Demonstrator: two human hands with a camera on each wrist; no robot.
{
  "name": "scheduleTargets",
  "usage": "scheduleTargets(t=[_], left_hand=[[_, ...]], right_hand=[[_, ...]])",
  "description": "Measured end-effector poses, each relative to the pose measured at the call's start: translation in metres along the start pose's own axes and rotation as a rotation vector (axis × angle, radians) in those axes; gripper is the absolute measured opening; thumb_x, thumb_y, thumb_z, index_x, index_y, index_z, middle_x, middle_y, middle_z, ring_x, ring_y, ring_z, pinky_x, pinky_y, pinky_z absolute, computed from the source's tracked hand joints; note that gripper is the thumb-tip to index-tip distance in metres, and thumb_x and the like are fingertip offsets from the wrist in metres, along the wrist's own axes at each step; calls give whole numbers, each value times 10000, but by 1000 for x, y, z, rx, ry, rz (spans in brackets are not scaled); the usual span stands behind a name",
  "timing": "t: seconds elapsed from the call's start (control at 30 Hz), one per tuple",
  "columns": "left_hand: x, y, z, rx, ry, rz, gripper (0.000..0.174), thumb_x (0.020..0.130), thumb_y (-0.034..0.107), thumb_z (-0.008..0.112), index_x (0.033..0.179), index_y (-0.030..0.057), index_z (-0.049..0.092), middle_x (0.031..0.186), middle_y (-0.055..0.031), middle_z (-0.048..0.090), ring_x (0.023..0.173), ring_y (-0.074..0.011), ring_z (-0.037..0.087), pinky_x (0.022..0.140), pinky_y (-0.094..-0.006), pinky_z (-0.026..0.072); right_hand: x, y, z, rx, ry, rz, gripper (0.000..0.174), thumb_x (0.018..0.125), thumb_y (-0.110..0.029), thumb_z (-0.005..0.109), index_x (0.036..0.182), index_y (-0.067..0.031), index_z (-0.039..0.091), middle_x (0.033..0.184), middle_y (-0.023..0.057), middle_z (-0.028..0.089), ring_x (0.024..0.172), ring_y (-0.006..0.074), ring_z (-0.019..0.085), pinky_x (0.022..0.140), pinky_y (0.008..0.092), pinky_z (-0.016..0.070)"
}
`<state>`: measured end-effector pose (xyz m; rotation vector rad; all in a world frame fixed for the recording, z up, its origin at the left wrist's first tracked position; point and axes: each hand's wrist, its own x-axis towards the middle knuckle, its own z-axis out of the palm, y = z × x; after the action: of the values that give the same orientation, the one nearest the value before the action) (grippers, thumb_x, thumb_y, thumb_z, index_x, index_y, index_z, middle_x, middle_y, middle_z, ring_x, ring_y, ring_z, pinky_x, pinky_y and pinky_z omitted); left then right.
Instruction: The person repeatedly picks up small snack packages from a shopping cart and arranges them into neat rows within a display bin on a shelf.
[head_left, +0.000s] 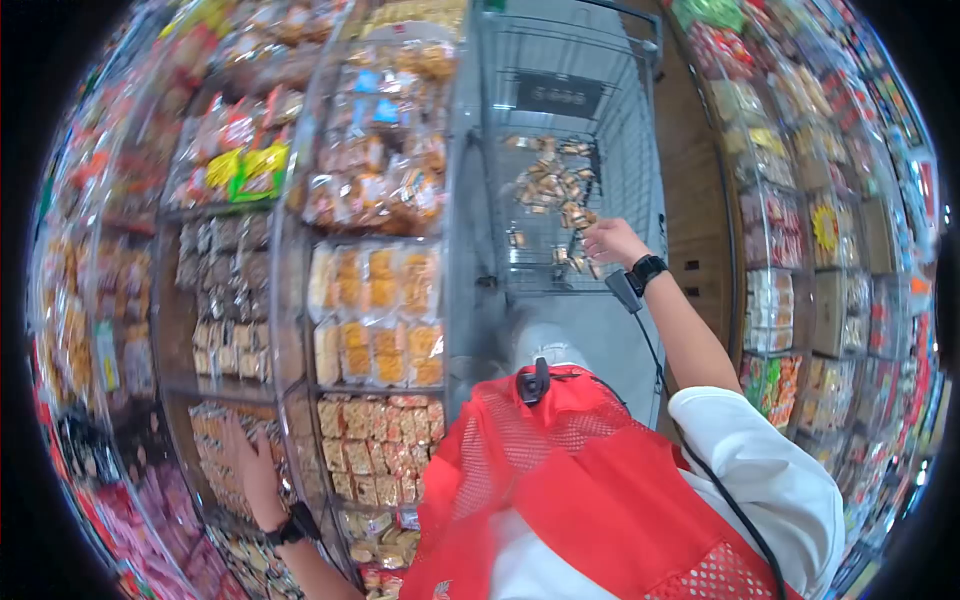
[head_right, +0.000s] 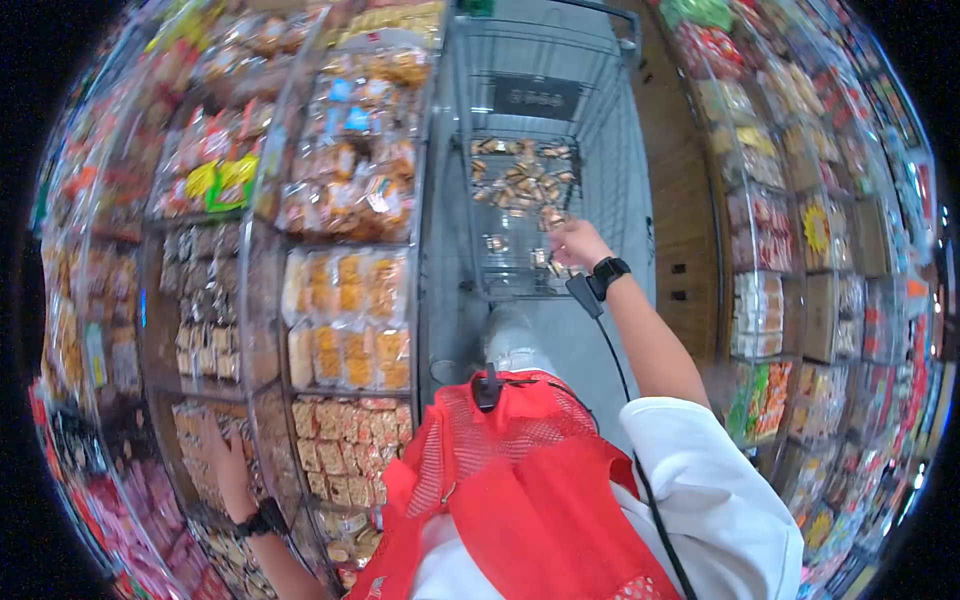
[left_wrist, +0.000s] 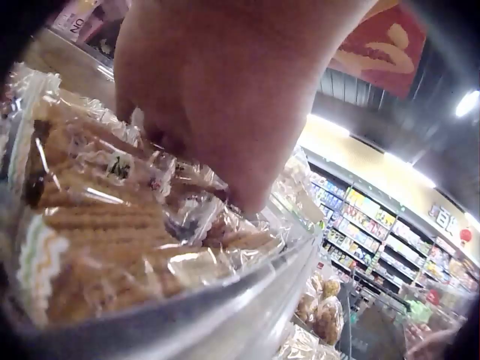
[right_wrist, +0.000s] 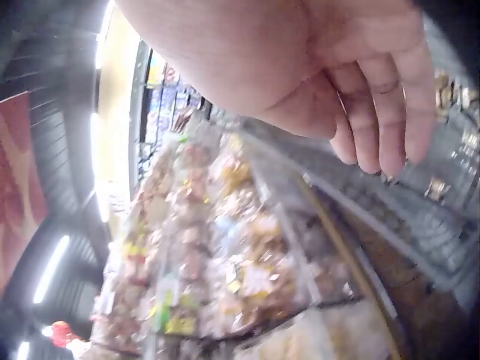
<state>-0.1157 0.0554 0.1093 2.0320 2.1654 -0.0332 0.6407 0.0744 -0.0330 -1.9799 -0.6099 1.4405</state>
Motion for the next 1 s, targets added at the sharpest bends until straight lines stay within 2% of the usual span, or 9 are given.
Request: scheduleTargets(t=[0.1, 0.13, 0.3, 0.43, 0.5, 0.57, 0.67, 0.87, 1.0], left_hand=[[-3, 17, -2, -181, 179, -12, 536, 1064, 193, 545, 1542, -22, 440, 1592, -227, 442, 1497, -371, 379, 1227, -470, 282], [-2, 33, -14, -334, 276, -39, 507, 1065, 176, 544, 1524, -24, 462, 1565, -219, 472, 1467, -361, 415, 1207, -461, 311], [32, 163, -50, -457, 345, 176, 373, 1038, 55, 553, 1402, -29, 561, 1405, -183, 584, 1316, -321, 540, 1120, -431, 410], [106, 404, 3, -513, -138, 391, 453, 962, 43, 640, 1401, -29, 551, 1398, -199, 577, 1331, -352, 530, 1140, -441, 400], [144, 491, 66, -451, -274, 577, 622, 912, 74, 710, 1479, -18, 471, 1506, -251, 477, 1417, -408, 457, 1177, -470, 367], [193, 560, 140, -425, -194, 625, 748, 882, 77, 740, 1536, -15, 388, 1604, -308, 326, 1484, -467, 363, 1206, -501, 332], [277, 643, 226, -317, -67, 623, 779, 885, 80, 737, 1572, 46, 372, 1640, -323, 230, 1482, -485, 353, 1198, -516, 342], [328, 672, 298, -396, -10, 526, 571, 834, -79, 664, 1375, 103, 638, 1573, -272, 299, 1350, -422, 524, 999, -425, 539], [336, 675, 297, -407, -27, 522, 487, 794, -143, 641, 1209, 103, 709, 1562, -244, 314, 1345, -395, 540, 916, -358, 575]], right_hand=[[32, 53, -40, -29, 15, 39, 236, 965, -241, 691, 984, -7, 707, 866, 58, 718, 684, 137, 685, 617, 318, 573], [45, 62, -53, -121, -45, 125, 295, 998, -247, 641, 1188, -29, 701, 1055, 102, 752, 962, 210, 745, 844, 381, 609], [119, 95, -67, -36, -13, 170, 278, 998, -227, 637, 1178, -22, 689, 977, 82, 737, 874, 174, 722, 742, 342, 599], [220, 119, -74, -182, -66, 119, 245, 955, -151, 651, 1145, 1, 681, 892, 70, 689, 774, 136, 674, 628, 330, 564], [250, 98, -75, -353, -1, 121, 429, 885, -154, 693, 1273, 19, 642, 978, 184, 720, 883, 300, 715, 777, 395, 573], [285, 80, -75, -429, 140, 68, 563, 844, -162, 727, 1369, 1, 605, 1125, 280, 705, 1109, 428, 686, 961, 438, 545], [366, 92, -71, -614, 302, -129, 654, 834, -136, 741, 1443, -24, 531, 1260, 304, 641, 1276, 427, 574, 1040, 461, 507], [496, 59, -61, -531, 499, -501, 749, 838, -55, 793, 1503, -171, 467, 1365, 259, 485, 1183, 498, 603, 1008, 520, 527], [547, 40, -53, -481, 345, -368, 848, 816, -57, 825, 1550, -227, 437, 1355, 231, 476, 1121, 456, 633, 931, 521, 553]])
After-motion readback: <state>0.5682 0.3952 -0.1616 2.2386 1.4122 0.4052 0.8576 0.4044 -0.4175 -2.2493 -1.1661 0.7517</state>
